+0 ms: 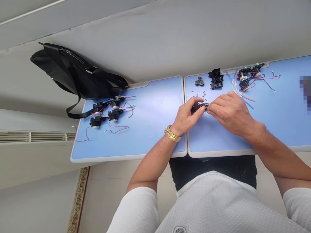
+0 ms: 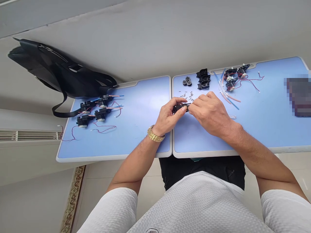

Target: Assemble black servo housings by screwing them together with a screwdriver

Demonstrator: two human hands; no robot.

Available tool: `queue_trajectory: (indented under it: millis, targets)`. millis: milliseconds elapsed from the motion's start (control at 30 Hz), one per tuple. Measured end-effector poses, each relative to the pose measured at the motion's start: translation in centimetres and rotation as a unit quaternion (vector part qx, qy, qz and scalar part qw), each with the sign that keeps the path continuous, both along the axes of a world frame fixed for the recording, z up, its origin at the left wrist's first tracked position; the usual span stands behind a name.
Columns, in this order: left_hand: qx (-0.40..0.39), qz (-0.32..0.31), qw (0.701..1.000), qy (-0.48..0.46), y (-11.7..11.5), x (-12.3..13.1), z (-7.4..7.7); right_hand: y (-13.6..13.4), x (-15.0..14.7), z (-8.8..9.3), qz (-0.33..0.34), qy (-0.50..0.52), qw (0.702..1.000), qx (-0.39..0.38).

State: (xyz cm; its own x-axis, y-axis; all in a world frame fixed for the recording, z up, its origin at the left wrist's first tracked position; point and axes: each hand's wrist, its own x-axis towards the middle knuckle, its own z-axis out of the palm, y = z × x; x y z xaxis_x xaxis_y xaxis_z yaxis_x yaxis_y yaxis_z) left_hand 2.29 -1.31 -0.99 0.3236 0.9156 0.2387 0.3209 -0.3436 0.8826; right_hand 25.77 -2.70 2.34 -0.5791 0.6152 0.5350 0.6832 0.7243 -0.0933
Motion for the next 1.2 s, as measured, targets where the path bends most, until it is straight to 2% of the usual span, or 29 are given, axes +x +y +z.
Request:
queue_trajectory:
  millis: [133,300,433,600,767,933,1100,1200]
  targets:
    - [-0.02,-0.01,1.0,-0.009,0.0,0.0,0.1,0.1,0.3,0.4,0.016,0.0,0.999,-0.036]
    - [-0.054,-0.042,0.997,-0.042,0.4,-0.4,0.2,0.2,0.1,0.5,0.028,0.022,0.999,-0.024]
    - [-0.099,-0.083,0.987,-0.101,0.7,-0.6,0.5,0.1,-0.3,0.4,0.025,0.091,0.994,-0.049]
    - [-0.124,-0.09,0.976,-0.154,0.9,-0.5,0.2,0.1,-0.5,0.6,0.04,0.173,0.981,-0.08]
    - [-0.176,-0.089,0.965,-0.17,1.0,-0.5,-0.3,0.0,-0.3,0.6,0.033,0.133,0.99,-0.039]
    - [-0.232,-0.097,0.946,-0.204,0.9,-0.4,0.1,0.0,0.0,0.6,0.012,0.087,0.996,-0.03]
    - [-0.252,-0.105,0.941,-0.2,0.7,-0.2,0.5,0.0,0.1,0.7,0.015,0.089,0.996,-0.022]
    - [-0.244,-0.101,0.946,-0.188,0.6,-0.2,0.6,0.0,0.0,0.6,0.037,0.127,0.991,-0.036]
